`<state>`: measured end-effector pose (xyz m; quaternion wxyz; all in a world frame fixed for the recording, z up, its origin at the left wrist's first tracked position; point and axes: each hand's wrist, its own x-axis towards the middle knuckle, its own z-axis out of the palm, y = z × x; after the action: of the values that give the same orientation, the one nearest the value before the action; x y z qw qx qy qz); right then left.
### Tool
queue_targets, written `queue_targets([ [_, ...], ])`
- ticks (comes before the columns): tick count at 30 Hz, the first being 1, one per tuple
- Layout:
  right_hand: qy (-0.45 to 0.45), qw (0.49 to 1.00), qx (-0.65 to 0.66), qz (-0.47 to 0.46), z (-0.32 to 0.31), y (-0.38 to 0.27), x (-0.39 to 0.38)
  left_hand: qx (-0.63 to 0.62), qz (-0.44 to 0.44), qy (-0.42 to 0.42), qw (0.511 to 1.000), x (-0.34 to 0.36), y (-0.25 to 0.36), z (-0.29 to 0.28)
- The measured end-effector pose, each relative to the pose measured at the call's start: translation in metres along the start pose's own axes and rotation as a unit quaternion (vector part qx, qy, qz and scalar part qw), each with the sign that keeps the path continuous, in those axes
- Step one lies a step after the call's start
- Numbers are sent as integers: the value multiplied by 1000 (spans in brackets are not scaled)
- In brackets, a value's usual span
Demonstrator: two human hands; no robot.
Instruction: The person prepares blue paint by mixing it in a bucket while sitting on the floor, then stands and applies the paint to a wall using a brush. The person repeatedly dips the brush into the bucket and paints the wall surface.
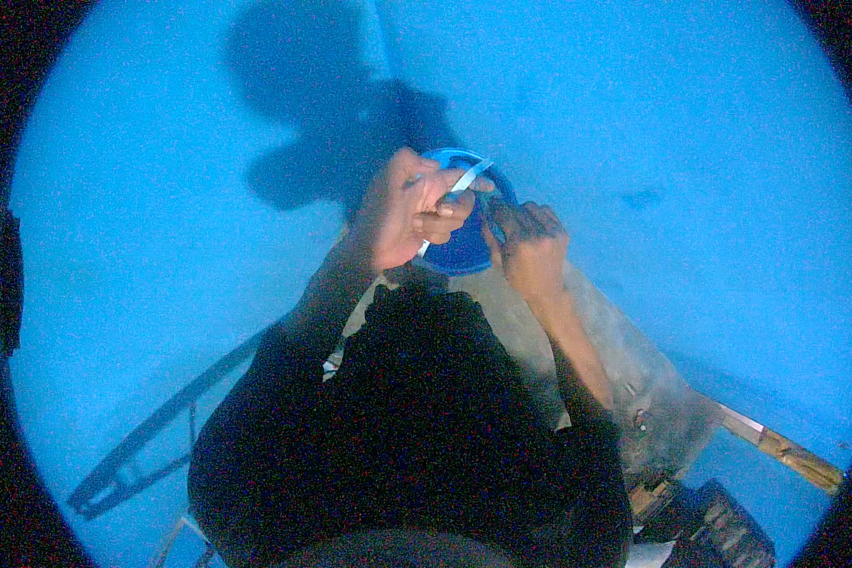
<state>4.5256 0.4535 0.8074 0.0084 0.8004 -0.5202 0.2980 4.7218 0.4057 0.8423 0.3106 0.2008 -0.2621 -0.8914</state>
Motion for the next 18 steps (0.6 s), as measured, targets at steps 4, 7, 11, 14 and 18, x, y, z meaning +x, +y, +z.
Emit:
queue_targets([
  [4,25,996,45,79,-8,-11,-5,31,20,9,999,0,-2,3],
  [7,15,974,151,170,2,-16,-13,24,18,3,1000,-2,0,7],
  [11,-91,922,277,257,3,-27,-7,32,27,17,999,-7,-4,7],
  [14,-74,916,293,264,15,-25,-14,4,5,5,1000,-4,-8,-3],
  [18,-89,899,335,268,7,-22,-16,10,13,-4,1000,-4,-15,1],
])
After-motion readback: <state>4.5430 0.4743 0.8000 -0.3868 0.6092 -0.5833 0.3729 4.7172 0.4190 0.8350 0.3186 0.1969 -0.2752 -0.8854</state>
